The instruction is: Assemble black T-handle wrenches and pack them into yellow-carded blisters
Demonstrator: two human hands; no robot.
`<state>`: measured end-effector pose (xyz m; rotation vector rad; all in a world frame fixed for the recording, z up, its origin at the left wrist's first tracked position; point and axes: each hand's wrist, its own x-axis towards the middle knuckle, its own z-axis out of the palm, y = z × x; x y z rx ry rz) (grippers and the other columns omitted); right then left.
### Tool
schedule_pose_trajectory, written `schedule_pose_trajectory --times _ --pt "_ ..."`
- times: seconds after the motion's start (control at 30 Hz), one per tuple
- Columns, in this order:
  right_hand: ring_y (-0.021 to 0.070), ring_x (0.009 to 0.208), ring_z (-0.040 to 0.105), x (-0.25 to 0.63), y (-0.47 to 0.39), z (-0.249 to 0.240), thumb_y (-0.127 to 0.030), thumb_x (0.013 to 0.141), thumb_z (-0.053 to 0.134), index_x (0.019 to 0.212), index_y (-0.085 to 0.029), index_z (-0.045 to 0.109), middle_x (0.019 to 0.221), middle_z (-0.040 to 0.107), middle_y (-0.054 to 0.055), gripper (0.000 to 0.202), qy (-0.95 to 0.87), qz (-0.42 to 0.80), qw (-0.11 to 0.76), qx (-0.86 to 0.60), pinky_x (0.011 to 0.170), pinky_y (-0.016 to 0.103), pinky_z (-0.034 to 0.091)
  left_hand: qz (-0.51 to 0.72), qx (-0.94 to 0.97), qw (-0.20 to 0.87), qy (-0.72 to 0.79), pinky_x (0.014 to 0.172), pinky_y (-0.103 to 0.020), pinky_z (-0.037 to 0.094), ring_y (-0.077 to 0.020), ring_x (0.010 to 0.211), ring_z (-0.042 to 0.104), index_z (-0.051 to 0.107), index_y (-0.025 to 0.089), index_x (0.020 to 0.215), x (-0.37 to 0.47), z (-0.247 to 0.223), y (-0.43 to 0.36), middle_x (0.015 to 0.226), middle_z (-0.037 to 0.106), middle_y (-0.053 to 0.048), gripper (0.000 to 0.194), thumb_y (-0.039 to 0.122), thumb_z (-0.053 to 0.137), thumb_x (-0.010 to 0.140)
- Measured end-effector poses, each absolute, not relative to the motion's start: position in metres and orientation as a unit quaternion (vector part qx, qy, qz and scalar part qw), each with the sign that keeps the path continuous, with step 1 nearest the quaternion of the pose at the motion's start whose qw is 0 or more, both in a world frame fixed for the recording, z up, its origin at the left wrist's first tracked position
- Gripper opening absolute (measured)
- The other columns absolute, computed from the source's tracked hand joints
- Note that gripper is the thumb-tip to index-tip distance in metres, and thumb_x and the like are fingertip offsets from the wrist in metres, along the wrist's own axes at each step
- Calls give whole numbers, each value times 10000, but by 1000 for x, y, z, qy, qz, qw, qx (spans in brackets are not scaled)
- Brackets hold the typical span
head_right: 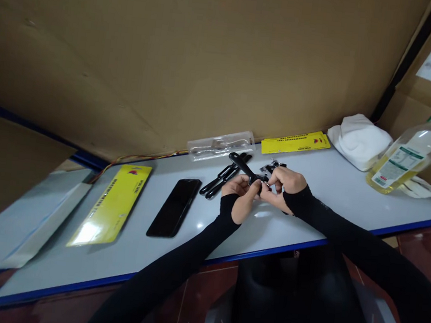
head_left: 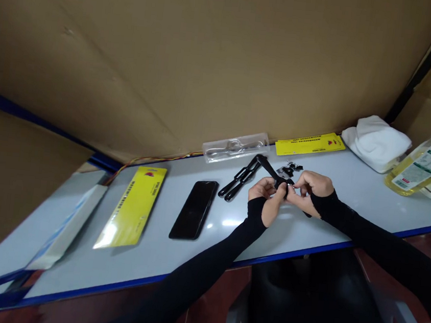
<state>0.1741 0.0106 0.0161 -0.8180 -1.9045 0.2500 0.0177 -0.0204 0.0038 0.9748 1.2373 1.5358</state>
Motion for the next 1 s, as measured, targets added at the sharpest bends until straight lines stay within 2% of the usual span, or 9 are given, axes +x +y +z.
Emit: schedule_pose_trajectory --times 0.13,0.23,0.33,0.4,0.5,0.67,0.83,1.0 --pt "75 518 526 181 16 23 -292 909 758 901 -194 729 762 666 -12 103 -801 157 491 -305 493 237 403 619 380 480 493 494 -276 612 -149 529 676 566 181 732 16 10 -21 708 712 -28 538 553 945 645" --pt "78 563 580 184 18 27 -266 944 718 975 -209 785 867 722 21 94 -811 175 485 -275 458 223 388 613 380 481 499 488 -262 600 -164 557 700 558 185 731 16 12 -23 718 719 -34 532 532 953 649" --pt "95 591 595 184 16 27 -221 914 705 901 -205 769 777 704 7 67 -819 199 457 -283 469 215 405 613 388 462 510 464 -236 571 -190 614 729 588 186 735 18 10 -25 709 709 -35 485 491 957 656" --pt "94 558 574 183 14 25 -214 889 713 854 -197 730 689 677 -16 43 -810 232 442 -307 454 208 390 616 404 451 504 489 -250 595 -212 679 754 642 176 773 20 8 -27 756 731 -53 439 477 946 675" --pt "88 520 562 181 10 22 -246 915 713 824 -191 684 641 682 -25 110 -786 278 446 -327 428 201 352 619 424 430 502 536 -269 630 -217 745 766 685 167 823 22 9 -30 844 759 -72 383 454 918 722" --pt "96 625 595 187 17 23 -267 1010 684 972 -206 772 826 744 14 113 -826 203 450 -273 551 227 445 628 429 428 489 494 -247 604 -205 719 758 650 167 796 19 19 -30 831 744 -63 408 465 915 716" --pt "132 735 626 202 32 21 -298 1099 537 1104 -252 812 936 721 51 278 -883 130 406 -196 662 267 509 592 398 493 498 425 -279 576 -161 460 654 627 164 752 14 18 -24 660 702 -34 517 556 943 636" --pt "117 679 572 201 33 19 -392 1021 696 1021 -233 807 959 708 50 193 -873 126 426 -200 662 271 517 566 401 515 503 412 -264 547 -174 459 667 634 163 737 14 14 -21 647 704 -44 493 533 943 635"
